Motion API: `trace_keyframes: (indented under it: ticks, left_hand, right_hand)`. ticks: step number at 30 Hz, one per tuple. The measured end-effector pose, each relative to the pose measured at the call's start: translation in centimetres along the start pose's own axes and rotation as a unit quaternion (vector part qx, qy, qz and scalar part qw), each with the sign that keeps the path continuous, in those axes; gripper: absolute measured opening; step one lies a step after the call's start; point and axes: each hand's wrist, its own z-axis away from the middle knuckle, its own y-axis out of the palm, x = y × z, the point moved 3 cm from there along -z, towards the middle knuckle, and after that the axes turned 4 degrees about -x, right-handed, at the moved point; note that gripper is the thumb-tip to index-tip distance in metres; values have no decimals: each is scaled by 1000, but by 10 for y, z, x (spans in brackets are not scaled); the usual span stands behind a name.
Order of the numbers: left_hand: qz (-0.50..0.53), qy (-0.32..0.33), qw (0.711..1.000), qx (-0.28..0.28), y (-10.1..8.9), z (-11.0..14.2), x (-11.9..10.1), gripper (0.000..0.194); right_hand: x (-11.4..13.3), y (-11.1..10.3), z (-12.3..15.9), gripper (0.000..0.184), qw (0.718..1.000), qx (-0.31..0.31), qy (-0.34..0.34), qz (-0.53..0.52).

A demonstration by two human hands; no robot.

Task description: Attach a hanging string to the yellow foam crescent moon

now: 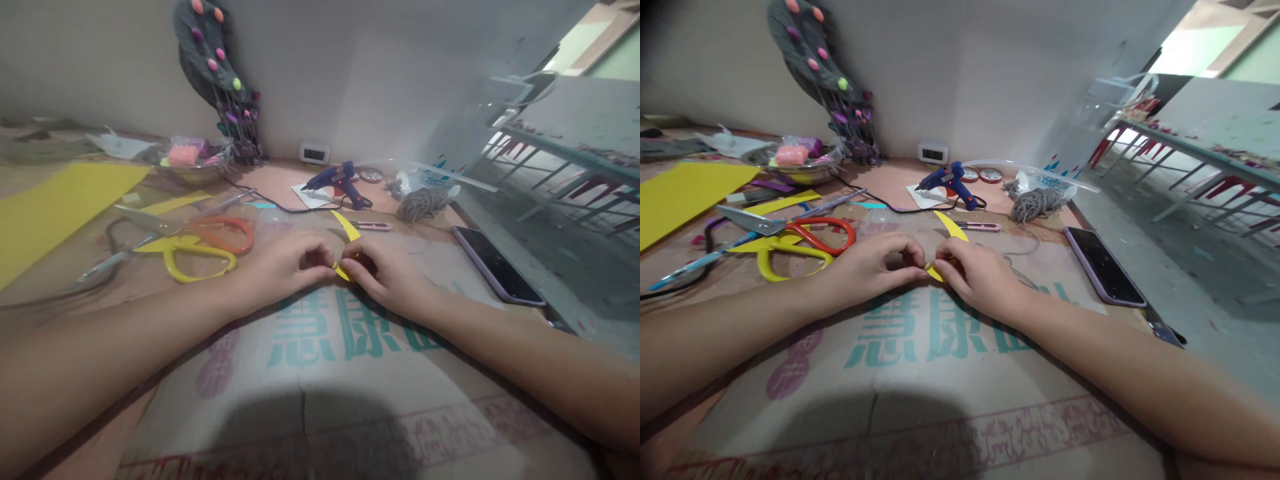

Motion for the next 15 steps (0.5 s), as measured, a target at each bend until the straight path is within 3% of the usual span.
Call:
trace_keyframes:
  ticks: [15]
  left_hand:
    - [17, 0, 1000, 3, 1, 0, 0, 13]
  right_hand:
    - [-3, 0, -1, 11, 999, -20, 4, -28]
